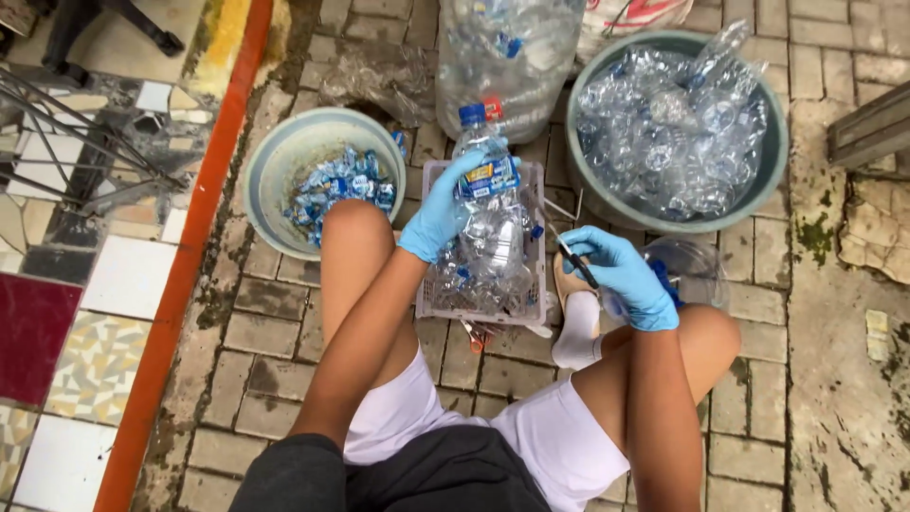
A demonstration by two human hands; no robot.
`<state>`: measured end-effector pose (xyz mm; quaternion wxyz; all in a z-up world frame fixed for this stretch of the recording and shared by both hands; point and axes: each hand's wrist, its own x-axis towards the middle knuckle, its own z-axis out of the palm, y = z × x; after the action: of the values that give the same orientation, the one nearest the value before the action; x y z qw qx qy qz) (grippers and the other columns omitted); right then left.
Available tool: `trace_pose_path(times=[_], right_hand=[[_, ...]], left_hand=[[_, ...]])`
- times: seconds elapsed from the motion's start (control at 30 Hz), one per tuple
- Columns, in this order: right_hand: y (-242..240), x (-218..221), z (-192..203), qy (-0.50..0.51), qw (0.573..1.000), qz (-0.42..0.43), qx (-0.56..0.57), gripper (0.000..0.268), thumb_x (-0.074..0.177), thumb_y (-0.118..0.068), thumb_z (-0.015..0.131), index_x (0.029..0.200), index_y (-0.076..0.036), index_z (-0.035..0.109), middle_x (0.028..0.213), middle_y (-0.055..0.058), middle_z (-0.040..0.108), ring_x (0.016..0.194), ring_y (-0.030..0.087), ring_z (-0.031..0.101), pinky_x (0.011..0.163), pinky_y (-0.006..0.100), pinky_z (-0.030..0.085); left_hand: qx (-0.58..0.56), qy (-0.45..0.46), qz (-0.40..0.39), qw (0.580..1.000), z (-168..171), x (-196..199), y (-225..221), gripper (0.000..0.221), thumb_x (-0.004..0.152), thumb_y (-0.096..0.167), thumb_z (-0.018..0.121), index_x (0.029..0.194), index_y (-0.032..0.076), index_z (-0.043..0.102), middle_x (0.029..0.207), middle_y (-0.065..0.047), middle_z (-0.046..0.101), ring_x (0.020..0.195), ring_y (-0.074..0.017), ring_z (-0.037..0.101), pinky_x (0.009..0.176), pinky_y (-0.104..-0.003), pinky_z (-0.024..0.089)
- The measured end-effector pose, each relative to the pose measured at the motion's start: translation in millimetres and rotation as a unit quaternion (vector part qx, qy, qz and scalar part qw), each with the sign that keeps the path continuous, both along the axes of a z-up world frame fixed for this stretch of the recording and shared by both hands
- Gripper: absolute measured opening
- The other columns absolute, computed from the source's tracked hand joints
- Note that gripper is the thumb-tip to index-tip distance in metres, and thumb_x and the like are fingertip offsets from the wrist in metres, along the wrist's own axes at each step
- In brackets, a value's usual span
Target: Manually sorting plastic bottles by removing labels with scissors and separating caps and bottles into different bins.
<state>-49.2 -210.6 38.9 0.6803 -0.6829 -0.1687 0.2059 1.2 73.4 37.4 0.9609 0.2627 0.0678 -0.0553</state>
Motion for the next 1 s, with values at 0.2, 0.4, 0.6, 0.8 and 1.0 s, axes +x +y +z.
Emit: trace_pose_path(times=[0.2,0.4,0.6,0.8,1.0], right_hand=[[13.3,17.3,-15.7,-0.003,1.0,0.03,-0.008,0.04,0.082,-0.009,0.079,0.12,-0.001,0.07,0.09,0.01,0.076,0.09,0.018,0.07,0.087,0.036,0.053],[14.5,33.0,-33.2,-0.009,0.998,0.067,-0.008,0.039,0.084,-0.006,0.078,0.121,0.0,0.069,0.089,0.012,0.076,0.088,0.018,0.07,0.085,0.036,0.052],[19.3,33.7,-27.5,0.01,0.997,0.082,-0.002,0.038,0.085,-0.008,0.078,0.121,0.0,0.068,0.09,0.008,0.075,0.088,0.015,0.069,0.085,0.033,0.052],[19.4,33.0,-34.2,0.009,0.996,0.088,0.006,0.038,0.087,-0.005,0.076,0.123,0.0,0.067,0.091,0.008,0.074,0.091,0.014,0.068,0.086,0.033,0.052],[17.7,41.8,-51.6,0.0,0.996,0.087,0.004,0.043,0.084,-0.007,0.081,0.125,0.0,0.067,0.092,0.009,0.075,0.09,0.014,0.069,0.086,0.032,0.053]], left_hand=[[0.008,0.05,0.006,0.999,27.9,-2.0,-5.2,0.041,0.085,0.018,0.079,0.12,-0.002,0.072,0.11,-0.024,0.074,0.095,-0.0356,0.076,0.089,-0.05,0.063],[0.001,0.069,-0.024,0.997,24.1,5.5,0.7,0.046,0.086,0.025,0.078,0.123,0.0,0.071,0.115,-0.025,0.073,0.099,-0.0381,0.075,0.088,-0.052,0.062],[0.135,0.095,0.031,0.986,59.5,-14.2,-10.4,0.071,0.076,0.036,0.086,0.135,0.001,0.064,0.139,-0.022,0.061,0.124,-0.0397,0.063,0.11,-0.052,0.046],[0.215,0.085,0.047,0.972,89.4,-28.1,-15.7,0.077,0.078,0.037,0.084,0.141,0.001,0.058,0.153,-0.025,0.047,0.139,-0.0382,0.051,0.117,-0.047,0.04],[0.239,0.076,0.051,0.967,112.5,-42.2,-22.4,0.082,0.078,0.042,0.082,0.144,0.001,0.055,0.156,-0.026,0.042,0.147,-0.0393,0.038,0.121,-0.049,0.03]])
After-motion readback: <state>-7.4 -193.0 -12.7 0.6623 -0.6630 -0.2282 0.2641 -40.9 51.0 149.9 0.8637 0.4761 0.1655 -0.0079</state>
